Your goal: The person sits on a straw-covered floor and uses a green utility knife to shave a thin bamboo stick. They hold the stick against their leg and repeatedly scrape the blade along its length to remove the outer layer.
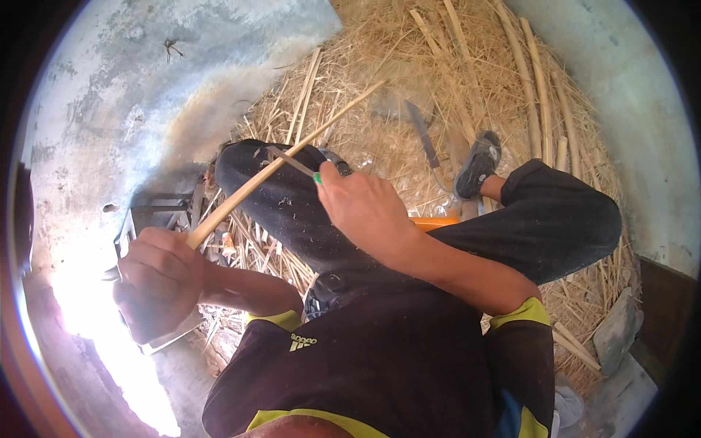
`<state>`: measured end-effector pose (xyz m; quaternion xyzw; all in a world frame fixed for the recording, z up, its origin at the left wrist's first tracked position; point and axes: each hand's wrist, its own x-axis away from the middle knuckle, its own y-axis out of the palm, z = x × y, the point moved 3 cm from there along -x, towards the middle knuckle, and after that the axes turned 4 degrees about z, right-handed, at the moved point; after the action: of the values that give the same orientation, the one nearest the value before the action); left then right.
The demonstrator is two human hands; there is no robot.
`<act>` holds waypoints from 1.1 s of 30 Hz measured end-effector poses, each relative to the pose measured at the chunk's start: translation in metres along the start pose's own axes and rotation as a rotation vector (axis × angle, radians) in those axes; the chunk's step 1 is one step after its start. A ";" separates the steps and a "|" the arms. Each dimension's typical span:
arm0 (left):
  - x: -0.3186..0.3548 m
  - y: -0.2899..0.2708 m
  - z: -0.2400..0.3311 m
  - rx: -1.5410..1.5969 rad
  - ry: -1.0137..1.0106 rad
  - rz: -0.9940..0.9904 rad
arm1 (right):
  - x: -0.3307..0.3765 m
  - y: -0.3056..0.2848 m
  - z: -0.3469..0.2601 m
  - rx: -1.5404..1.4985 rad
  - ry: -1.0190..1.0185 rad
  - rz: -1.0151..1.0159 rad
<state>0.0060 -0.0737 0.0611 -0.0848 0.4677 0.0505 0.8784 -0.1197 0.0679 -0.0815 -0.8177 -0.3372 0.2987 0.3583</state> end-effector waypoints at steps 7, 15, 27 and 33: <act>-0.008 0.006 -0.004 -0.010 -0.058 -0.070 | 0.005 -0.006 -0.022 -0.198 -0.055 0.036; -0.004 0.007 -0.013 0.135 0.104 0.106 | -0.001 0.001 -0.011 -0.230 0.074 -0.014; -0.007 0.015 -0.016 0.068 0.126 0.214 | -0.009 0.004 0.007 -0.173 0.044 0.008; -0.002 -0.005 0.002 -0.135 -0.121 0.087 | -0.008 0.019 0.017 -0.203 0.105 -0.002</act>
<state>0.0074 -0.0785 0.0638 -0.1203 0.4127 0.1253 0.8942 -0.1307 0.0584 -0.1036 -0.8639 -0.3473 0.2195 0.2913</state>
